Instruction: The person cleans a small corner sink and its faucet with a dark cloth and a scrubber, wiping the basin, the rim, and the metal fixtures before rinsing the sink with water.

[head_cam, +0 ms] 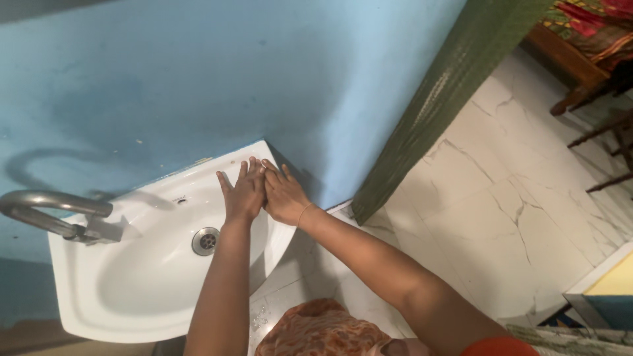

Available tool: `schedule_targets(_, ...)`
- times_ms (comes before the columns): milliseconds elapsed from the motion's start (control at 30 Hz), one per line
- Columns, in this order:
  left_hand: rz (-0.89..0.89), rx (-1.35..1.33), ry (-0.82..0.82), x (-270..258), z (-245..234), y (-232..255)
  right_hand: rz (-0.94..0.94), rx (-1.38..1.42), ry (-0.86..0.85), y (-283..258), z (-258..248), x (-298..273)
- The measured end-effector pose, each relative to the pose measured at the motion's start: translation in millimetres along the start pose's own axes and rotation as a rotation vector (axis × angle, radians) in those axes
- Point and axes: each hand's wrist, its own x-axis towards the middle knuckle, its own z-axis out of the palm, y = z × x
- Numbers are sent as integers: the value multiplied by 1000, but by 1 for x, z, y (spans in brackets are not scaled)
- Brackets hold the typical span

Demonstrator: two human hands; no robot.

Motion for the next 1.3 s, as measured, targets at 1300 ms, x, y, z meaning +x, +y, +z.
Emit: schedule_targets(1300, -315, 472, 21, -231, -61, -162, -36, -161, -329, -120, 25, -65)
